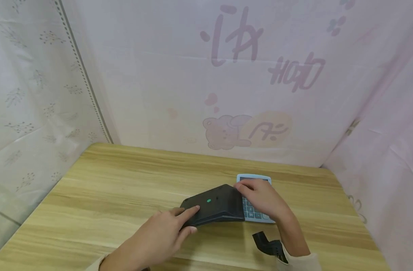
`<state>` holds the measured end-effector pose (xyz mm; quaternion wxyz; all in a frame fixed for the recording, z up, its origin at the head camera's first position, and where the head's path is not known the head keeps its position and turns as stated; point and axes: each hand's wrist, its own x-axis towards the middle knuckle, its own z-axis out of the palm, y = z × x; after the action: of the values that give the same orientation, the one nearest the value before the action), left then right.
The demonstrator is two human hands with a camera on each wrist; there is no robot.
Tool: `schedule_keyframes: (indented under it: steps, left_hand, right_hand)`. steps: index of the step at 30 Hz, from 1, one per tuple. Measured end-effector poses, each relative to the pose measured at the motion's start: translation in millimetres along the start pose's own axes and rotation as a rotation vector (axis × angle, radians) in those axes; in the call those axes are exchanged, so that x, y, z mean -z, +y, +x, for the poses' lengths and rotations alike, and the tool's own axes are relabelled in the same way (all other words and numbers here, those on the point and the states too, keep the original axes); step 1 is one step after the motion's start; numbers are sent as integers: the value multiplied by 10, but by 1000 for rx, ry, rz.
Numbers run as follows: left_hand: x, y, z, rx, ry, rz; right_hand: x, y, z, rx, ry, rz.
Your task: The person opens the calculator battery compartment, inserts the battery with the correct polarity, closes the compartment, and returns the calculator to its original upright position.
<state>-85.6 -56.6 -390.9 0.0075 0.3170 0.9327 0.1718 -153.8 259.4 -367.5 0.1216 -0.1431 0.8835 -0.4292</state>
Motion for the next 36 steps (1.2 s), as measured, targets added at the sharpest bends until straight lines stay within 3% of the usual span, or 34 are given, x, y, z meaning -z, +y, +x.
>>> schedule_keyframes:
  steps: [4,10,14,24,30,36]
  left_hand:
    - [46,-16,11,-8,76,-25]
    - [75,-45,33,-10,136,-34]
    - [79,-76,42,-35,205,-52]
    - [73,-202,110,-67,261,-149]
    - [39,-263,154,-57,308,-207]
    - [13,-305,180,-25,378,-231]
  right_hand:
    - [25,-5,-20,12,36,12]
    - [54,-33,-53,44,75,-24]
    - [62,-73,-82,23,95,-27]
    - [-33,-161,-65,22,187,-2]
    - [-180,-171,34,-28,243,162]
    - [-360,-165,149,-55,188,449]
